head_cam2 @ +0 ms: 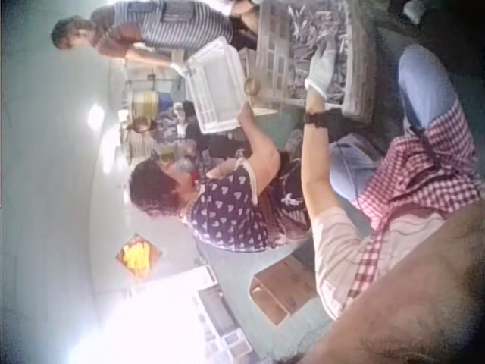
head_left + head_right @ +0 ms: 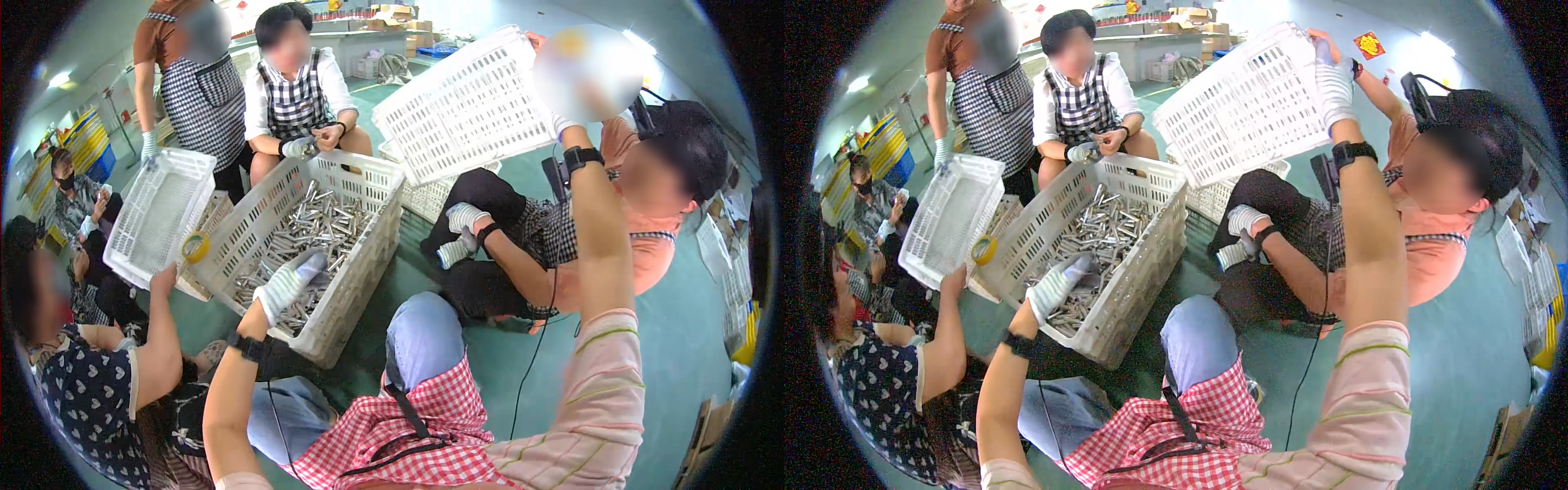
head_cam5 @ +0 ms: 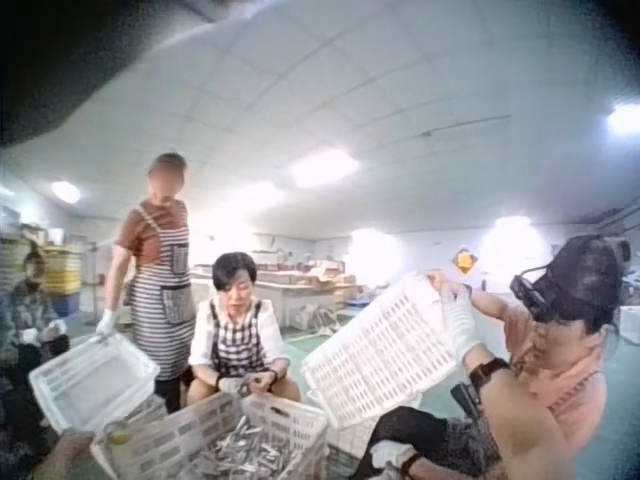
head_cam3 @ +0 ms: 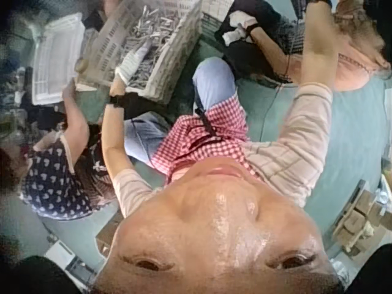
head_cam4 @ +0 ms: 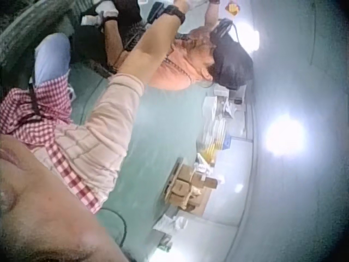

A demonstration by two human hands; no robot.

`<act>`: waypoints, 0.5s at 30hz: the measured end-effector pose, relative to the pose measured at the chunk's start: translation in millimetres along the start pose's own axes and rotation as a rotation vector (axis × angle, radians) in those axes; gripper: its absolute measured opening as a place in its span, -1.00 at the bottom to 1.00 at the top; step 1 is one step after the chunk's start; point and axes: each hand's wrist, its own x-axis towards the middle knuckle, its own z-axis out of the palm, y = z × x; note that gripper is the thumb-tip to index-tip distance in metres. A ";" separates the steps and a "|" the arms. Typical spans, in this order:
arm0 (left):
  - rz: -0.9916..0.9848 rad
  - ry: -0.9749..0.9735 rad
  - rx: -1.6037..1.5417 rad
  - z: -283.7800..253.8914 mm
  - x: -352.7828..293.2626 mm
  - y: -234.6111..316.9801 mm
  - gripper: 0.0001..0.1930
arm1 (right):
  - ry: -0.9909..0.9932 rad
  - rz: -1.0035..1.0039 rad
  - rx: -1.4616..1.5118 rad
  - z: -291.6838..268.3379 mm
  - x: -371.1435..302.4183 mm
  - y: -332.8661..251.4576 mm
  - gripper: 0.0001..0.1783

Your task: The person sorts small metal components by hand into different plastic bins while sitting on a stool.

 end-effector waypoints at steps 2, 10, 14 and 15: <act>0.212 0.024 0.343 10.3 32.5 -3.6 -0.46 | -0.170 -0.177 -0.109 -24.1 86.4 66.5 -0.47; -0.081 -0.212 -0.185 22.1 52.8 -43.2 -0.35 | -0.174 0.081 -0.231 6.2 144.5 80.9 -0.45; -0.021 -0.280 -0.221 33.6 43.7 -54.9 -0.35 | -0.223 0.147 -0.295 -28.0 167.9 63.9 -0.55; -0.032 -0.280 -0.203 31.2 40.1 -55.2 -0.36 | -0.340 0.207 -0.293 -29.7 173.1 63.8 -0.60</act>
